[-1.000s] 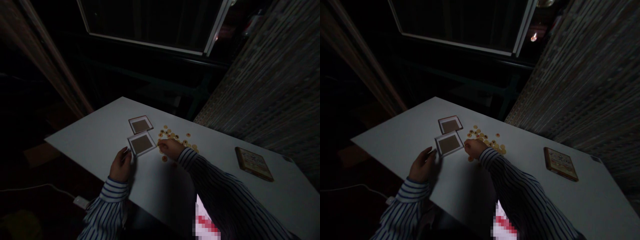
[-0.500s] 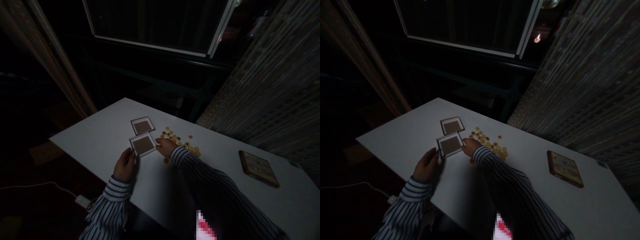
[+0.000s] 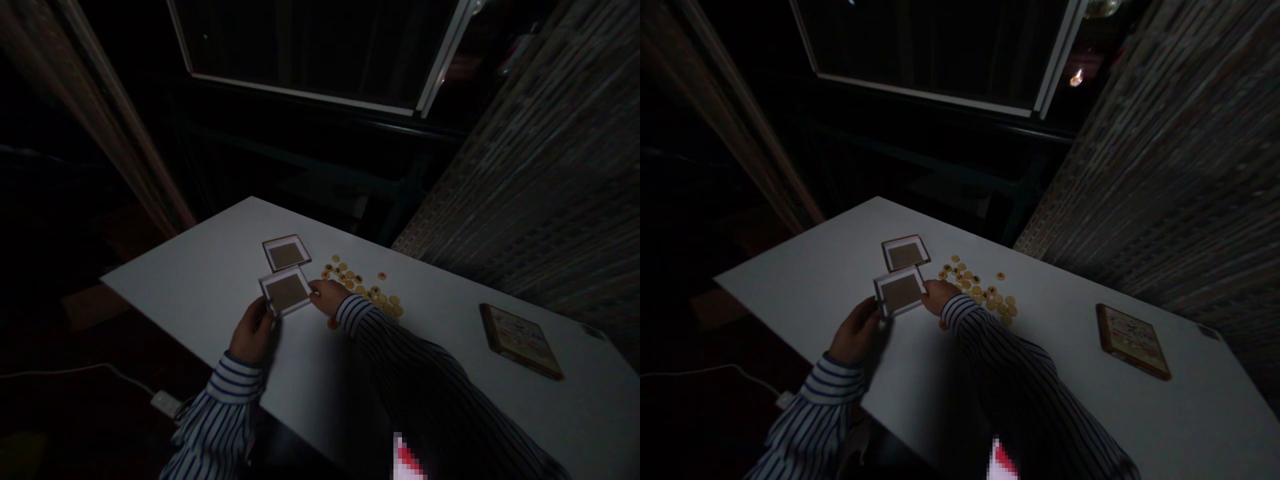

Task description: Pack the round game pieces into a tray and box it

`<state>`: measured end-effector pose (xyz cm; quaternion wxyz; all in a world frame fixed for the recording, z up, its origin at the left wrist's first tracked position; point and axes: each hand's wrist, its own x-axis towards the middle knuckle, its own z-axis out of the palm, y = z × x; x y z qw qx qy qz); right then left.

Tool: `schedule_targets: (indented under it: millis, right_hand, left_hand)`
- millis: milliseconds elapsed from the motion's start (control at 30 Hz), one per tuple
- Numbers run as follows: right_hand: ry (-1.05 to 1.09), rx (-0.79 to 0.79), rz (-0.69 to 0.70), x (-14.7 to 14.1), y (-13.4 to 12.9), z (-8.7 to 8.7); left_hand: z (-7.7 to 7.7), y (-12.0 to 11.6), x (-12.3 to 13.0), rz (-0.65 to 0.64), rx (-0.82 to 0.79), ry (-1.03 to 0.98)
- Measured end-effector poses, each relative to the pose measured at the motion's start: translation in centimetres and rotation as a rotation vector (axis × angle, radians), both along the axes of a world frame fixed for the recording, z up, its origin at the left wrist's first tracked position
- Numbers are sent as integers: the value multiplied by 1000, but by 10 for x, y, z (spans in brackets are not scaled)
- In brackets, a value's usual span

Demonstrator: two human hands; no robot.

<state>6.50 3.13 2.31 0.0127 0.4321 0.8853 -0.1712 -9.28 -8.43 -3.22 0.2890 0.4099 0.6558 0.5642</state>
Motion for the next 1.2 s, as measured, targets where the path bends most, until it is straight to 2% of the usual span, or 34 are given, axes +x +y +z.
schedule_targets:
  millis: [267,800,1200]
  right_hand:
    - [11,-3,-1,3,-1,1]
    - [140,-21,-14,13,-9,19]
    - [261,23,3,23,-16,27]
  left_hand:
    - [-3,-1,0,-7,11,-1]
    - [5,-5,2,73,14,85]
    - [12,-5,6,122,56,72]
